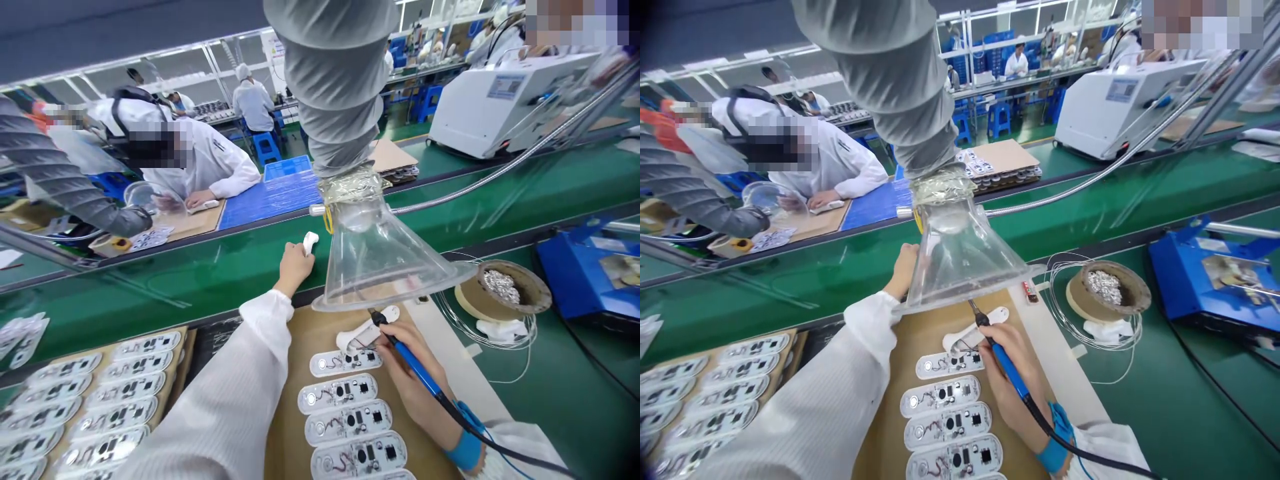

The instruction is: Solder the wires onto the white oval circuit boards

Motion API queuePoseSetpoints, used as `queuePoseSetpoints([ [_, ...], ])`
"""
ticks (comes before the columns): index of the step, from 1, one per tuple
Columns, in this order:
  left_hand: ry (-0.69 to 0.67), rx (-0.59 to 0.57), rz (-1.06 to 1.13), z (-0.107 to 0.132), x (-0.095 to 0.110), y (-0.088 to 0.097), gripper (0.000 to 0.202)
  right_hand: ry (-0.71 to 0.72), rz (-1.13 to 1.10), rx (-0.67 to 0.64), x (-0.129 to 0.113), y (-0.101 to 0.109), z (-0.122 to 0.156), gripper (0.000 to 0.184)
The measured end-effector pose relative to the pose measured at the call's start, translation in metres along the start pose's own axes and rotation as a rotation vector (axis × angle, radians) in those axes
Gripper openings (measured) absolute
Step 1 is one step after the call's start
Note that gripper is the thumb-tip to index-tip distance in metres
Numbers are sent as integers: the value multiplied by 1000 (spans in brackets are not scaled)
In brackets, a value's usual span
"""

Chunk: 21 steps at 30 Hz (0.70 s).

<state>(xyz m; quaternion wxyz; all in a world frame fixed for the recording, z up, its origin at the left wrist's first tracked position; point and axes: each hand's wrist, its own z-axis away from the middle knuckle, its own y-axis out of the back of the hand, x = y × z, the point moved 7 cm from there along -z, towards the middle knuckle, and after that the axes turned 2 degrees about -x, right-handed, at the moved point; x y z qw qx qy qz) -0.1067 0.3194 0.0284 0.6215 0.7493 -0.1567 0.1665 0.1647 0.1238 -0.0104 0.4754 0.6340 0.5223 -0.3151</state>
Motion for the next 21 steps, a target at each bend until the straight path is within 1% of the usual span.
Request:
queuePoseSetpoints([
  [1,2,12,-33,13,-3,7,20,-9,1,-7,1,1,1,27],
  [3,13,27,-112,49,-11,25,19,-29,-1,-16,2,1,0,27],
  [5,-13,43,-172,97,-16,44,15,-33,-13,-20,-2,1,-2,25],
  [8,-53,82,-240,179,-22,68,18,-9,-41,13,-11,2,-6,22],
  [9,-73,103,-276,204,-22,73,20,0,-49,27,-13,2,-7,21],
  [10,-138,143,-385,226,-18,76,21,8,-55,40,-16,2,-8,21],
  [11,-178,177,-482,243,-13,77,21,14,-57,48,-17,2,-9,21],
  [12,-190,206,-526,255,-7,76,21,21,-58,52,-18,3,-10,22],
  [13,-210,230,-519,262,2,74,20,27,-55,52,-19,3,-10,22],
  [14,-226,233,-456,263,12,70,19,31,-51,47,-20,3,-10,22],
  [15,-245,217,-348,259,25,64,17,35,-46,39,-20,3,-11,22],
  [17,-283,92,-89,241,52,43,16,49,-40,18,-20,3,-11,23],
  [19,-278,-58,124,216,76,19,20,75,-43,16,-21,4,-11,25],
  [21,-285,-150,249,196,93,1,18,100,-48,29,-22,5,-12,27],
])
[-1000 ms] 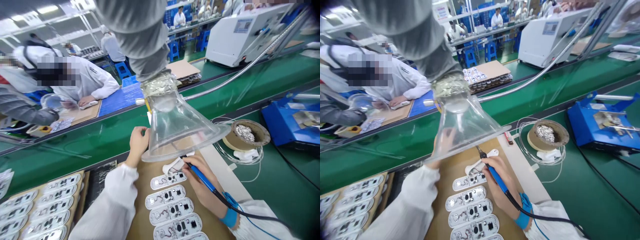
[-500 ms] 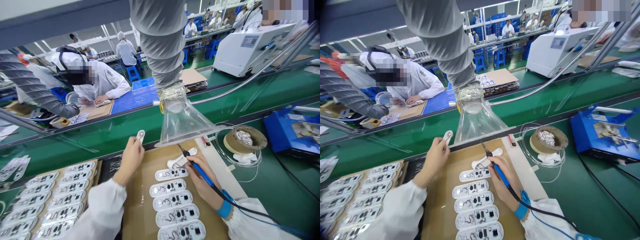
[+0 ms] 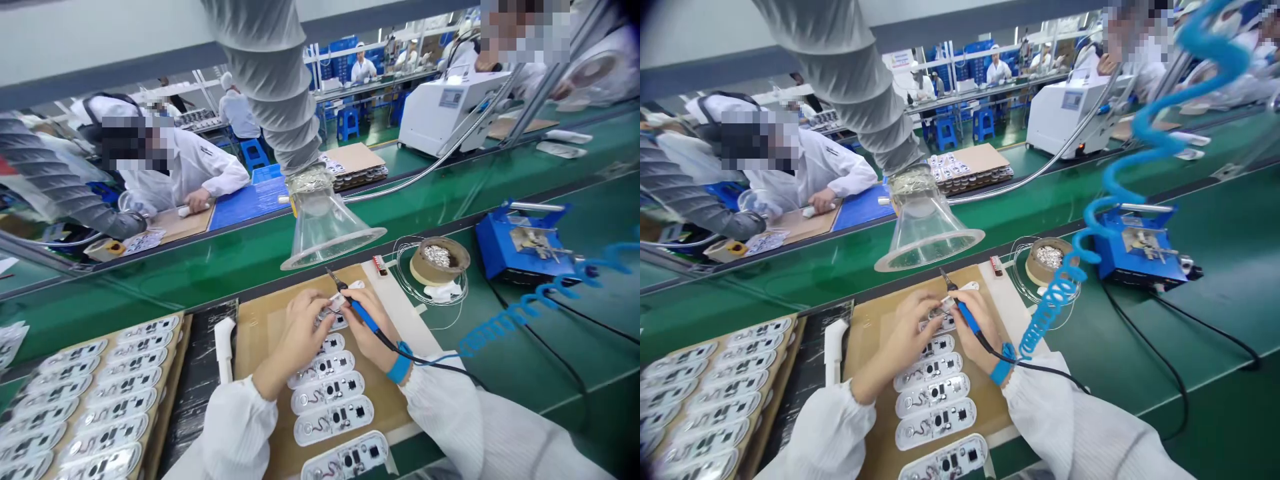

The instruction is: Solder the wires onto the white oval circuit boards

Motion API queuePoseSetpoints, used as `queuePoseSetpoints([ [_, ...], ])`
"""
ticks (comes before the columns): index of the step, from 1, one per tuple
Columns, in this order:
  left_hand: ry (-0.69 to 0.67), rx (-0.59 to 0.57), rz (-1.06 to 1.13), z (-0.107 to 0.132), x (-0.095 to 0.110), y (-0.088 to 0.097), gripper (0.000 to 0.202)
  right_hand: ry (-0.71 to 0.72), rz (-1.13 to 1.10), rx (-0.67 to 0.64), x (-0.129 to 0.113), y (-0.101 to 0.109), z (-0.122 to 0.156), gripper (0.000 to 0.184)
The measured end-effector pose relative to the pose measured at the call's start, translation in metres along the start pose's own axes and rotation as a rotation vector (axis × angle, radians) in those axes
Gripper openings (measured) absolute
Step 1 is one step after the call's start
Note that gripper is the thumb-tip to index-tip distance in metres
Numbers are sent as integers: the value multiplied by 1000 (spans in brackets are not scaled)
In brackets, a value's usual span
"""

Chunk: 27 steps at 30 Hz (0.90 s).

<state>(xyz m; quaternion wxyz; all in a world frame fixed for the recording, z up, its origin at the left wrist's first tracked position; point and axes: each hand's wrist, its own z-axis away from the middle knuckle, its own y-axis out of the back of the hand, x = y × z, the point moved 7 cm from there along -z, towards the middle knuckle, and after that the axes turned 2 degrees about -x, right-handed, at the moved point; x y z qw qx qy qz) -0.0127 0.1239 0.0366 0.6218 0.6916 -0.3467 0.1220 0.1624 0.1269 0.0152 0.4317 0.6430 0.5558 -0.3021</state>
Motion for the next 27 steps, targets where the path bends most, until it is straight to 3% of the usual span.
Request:
queuePoseSetpoints([
  [3,-22,-52,65,-19,0,-14,11,8,10,-4,-1,-1,-2,29],
  [7,-16,-76,152,-20,-9,-17,18,-7,-1,12,2,-2,-3,27],
  [12,52,-14,402,-14,-19,-19,20,-77,-1,-6,8,-5,-1,25],
  [17,46,48,410,-12,-21,-22,16,-81,25,-22,4,-2,-3,27],
  [22,-33,-3,223,-6,-15,-28,15,-66,43,142,-5,30,2,27],
  [27,-71,-36,60,-3,-15,-34,19,-174,28,235,2,66,30,32],
])
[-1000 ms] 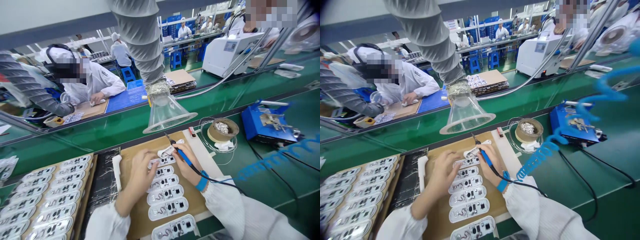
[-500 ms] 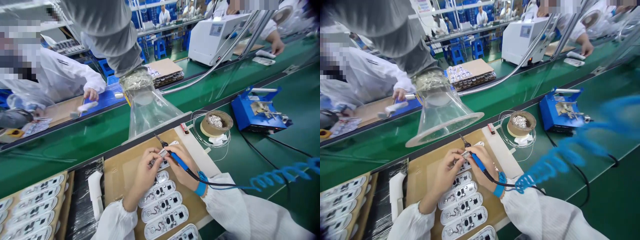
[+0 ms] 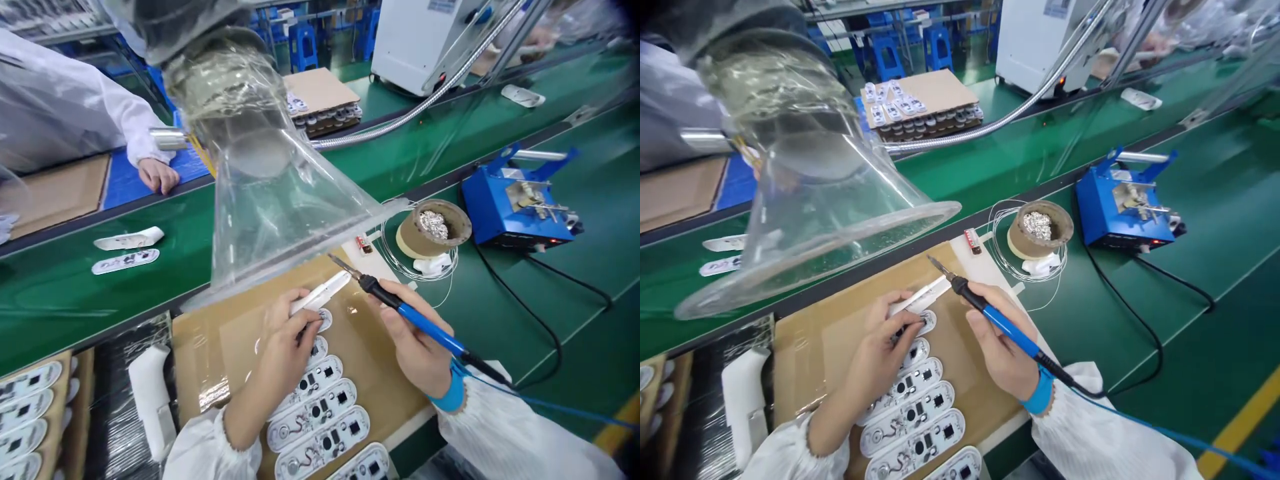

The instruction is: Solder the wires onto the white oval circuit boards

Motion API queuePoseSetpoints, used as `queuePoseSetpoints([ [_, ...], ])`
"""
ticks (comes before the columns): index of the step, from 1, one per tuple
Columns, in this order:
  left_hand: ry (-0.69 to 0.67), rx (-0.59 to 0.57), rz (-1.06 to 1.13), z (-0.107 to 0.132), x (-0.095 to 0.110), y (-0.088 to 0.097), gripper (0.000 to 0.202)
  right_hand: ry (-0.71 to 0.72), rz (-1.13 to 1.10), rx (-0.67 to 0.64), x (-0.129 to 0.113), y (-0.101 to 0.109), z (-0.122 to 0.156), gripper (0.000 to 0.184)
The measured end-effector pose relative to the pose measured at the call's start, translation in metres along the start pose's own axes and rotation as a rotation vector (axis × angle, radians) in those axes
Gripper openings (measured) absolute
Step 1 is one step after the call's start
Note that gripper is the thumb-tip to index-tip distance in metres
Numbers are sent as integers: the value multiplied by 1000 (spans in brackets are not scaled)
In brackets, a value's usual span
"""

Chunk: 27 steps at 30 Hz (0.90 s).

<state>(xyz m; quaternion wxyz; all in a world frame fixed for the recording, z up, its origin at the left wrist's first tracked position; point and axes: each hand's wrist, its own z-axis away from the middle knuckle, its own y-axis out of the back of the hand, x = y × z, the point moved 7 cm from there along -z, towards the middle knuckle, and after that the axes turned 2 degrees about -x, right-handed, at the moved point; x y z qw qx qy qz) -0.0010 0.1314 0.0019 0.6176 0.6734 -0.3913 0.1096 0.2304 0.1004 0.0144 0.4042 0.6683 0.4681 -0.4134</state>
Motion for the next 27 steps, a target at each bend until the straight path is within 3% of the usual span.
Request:
queuePoseSetpoints([
  [6,-19,-40,-57,-4,0,-3,22,-123,-50,7,15,18,24,26],
  [13,-18,-65,-52,-6,2,0,20,-102,-144,18,9,19,17,13],
  [27,-79,-56,-59,-6,2,-3,21,-115,-40,9,7,19,13,9],
])
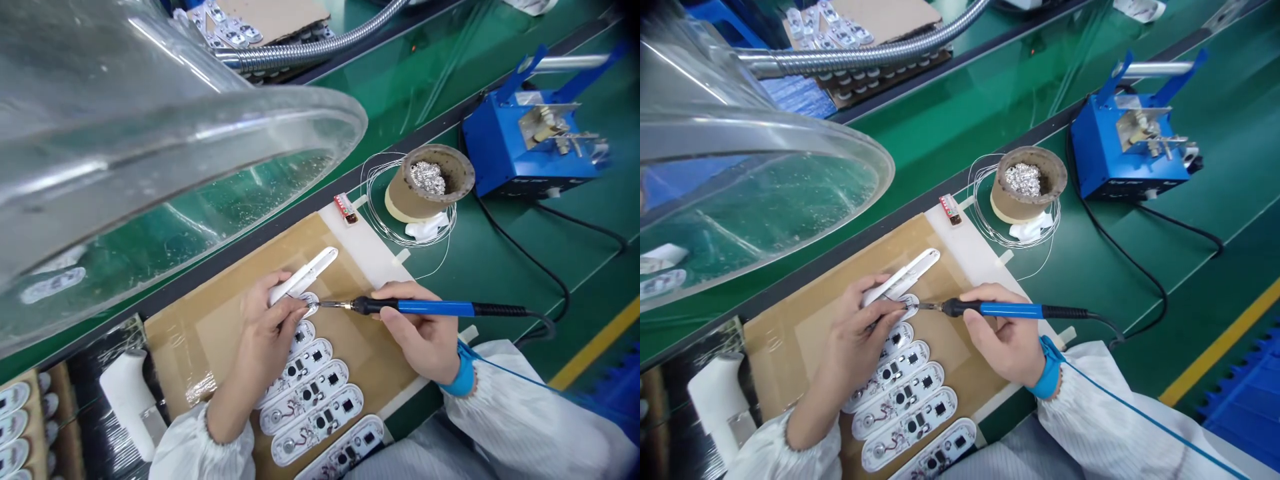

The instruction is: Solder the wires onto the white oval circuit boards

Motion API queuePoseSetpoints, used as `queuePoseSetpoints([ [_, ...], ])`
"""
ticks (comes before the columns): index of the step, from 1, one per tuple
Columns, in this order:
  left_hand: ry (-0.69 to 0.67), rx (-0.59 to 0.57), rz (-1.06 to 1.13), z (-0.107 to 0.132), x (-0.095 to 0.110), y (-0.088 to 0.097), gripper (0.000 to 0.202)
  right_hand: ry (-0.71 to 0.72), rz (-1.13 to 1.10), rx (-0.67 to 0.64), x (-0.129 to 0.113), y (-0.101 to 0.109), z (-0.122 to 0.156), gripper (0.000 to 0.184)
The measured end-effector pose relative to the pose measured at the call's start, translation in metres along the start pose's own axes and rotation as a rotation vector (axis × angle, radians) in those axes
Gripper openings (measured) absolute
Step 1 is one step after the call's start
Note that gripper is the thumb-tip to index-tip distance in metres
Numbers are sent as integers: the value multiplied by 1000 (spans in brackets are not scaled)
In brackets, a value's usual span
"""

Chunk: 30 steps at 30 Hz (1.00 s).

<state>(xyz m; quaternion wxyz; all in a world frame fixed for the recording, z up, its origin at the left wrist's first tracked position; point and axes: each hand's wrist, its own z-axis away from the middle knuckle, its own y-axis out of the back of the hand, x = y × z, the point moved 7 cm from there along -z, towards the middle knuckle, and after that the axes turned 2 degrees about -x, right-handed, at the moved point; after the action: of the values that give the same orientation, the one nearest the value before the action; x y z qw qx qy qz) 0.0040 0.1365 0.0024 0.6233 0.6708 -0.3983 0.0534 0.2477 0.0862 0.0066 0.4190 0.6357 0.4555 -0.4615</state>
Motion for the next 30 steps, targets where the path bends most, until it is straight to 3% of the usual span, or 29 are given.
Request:
queuePoseSetpoints([
  [12,-115,-4,-79,0,12,1,15,32,-12,-38,-2,-4,-2,16],
  [30,-148,-6,-84,-1,18,3,15,44,-74,-18,2,-1,2,25],
])
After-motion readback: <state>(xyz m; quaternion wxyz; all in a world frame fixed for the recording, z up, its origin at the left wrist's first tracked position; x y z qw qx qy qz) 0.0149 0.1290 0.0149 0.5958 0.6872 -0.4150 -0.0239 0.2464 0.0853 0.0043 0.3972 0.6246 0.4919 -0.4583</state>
